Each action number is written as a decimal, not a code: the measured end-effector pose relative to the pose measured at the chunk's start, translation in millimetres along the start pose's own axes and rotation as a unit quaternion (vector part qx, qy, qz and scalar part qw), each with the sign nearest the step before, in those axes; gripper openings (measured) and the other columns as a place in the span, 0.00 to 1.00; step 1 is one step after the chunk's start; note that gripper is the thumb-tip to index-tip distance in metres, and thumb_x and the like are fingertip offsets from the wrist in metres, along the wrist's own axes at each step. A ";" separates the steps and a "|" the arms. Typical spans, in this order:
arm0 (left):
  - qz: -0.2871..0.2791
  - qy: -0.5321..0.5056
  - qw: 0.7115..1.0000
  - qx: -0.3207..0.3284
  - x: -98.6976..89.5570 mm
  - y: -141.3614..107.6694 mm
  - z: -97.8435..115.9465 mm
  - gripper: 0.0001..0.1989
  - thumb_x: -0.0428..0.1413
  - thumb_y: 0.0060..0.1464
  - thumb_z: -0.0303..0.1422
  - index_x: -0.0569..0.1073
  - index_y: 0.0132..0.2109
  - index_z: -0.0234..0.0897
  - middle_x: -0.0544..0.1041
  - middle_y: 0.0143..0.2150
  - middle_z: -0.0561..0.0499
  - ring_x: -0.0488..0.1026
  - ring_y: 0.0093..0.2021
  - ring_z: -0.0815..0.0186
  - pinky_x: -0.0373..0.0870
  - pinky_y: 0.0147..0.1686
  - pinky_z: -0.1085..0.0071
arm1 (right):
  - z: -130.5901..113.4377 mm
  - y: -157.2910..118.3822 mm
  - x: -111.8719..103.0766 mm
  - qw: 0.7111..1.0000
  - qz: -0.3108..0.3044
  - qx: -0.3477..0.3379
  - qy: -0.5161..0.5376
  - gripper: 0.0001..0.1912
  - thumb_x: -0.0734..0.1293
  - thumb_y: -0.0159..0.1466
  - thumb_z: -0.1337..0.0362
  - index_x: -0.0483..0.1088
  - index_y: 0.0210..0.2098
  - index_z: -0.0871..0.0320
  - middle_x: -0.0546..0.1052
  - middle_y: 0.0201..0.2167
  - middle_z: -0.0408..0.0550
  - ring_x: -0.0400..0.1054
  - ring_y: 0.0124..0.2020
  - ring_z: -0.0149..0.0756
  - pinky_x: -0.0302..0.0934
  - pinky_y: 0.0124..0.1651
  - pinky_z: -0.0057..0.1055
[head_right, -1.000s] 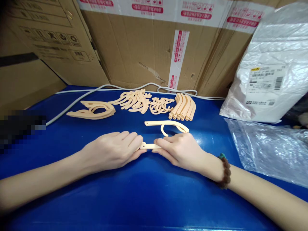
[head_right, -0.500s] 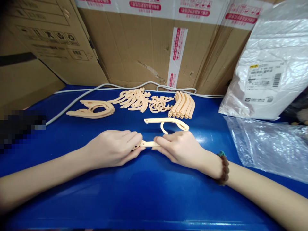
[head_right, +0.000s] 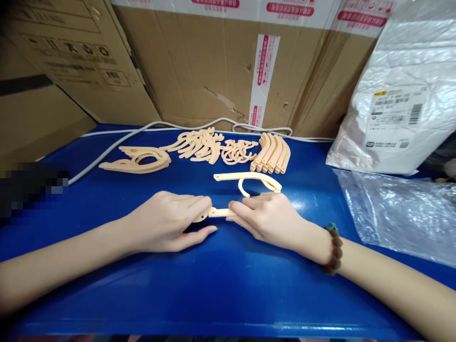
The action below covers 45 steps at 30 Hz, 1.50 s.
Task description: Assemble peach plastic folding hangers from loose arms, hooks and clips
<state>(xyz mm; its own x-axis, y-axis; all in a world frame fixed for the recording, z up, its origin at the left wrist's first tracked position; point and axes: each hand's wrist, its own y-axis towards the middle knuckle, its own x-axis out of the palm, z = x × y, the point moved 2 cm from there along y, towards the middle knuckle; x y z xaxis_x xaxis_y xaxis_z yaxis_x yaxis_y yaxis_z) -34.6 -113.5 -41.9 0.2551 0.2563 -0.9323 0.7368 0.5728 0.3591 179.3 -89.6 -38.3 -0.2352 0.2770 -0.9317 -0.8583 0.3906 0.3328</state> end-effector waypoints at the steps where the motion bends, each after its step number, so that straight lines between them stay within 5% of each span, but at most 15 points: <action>1: -0.001 -0.005 1.000 -0.004 0.8 -0.4 -0.2 0.12 0.47 0.64 0.41 0.64 0.36 0.38 0.71 0.24 0.55 0.72 0.23 0.66 0.54 0.20 0.69 | 0.1 0.0 0.1 1.000 0.000 0.002 0.001 0.18 0.56 0.74 0.58 0.73 0.37 0.58 0.78 0.27 0.42 0.68 0.24 0.28 0.53 0.30 0.29; 14: -0.035 -0.030 0.999 -0.018 3.3 -0.9 -2.2 0.13 0.47 0.65 0.41 0.62 0.35 0.39 0.72 0.25 0.55 0.72 0.23 0.66 0.53 0.21 0.70 | -0.1 0.8 -0.4 1.000 0.005 0.012 -0.004 0.20 0.55 0.74 0.58 0.73 0.36 0.59 0.78 0.27 0.43 0.68 0.23 0.29 0.52 0.29 0.29; 29: -0.019 -0.066 0.996 0.056 2.3 0.5 -9.1 0.13 0.42 0.68 0.35 0.62 0.34 0.38 0.73 0.25 0.56 0.69 0.23 0.70 0.52 0.22 0.71 | -0.9 1.6 -2.5 1.000 0.008 -0.016 -0.010 0.20 0.55 0.74 0.58 0.72 0.33 0.58 0.73 0.22 0.41 0.64 0.22 0.29 0.53 0.30 0.29; 45: 0.032 0.030 0.998 -0.046 -0.1 -0.4 3.5 0.12 0.44 0.67 0.34 0.65 0.34 0.37 0.74 0.25 0.55 0.72 0.23 0.69 0.54 0.21 0.71 | -0.2 0.7 -3.1 0.999 0.048 0.011 -0.012 0.15 0.58 0.73 0.60 0.73 0.40 0.60 0.80 0.28 0.44 0.72 0.25 0.29 0.55 0.28 0.29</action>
<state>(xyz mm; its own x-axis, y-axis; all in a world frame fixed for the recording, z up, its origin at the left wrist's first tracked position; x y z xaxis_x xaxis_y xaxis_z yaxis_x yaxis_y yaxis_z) -32.7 -116.5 -42.0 0.2597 0.3395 -0.9040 0.6589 0.6221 0.4229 179.3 -90.3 -35.2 -0.3053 0.3347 -0.8915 -0.8220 0.3800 0.4241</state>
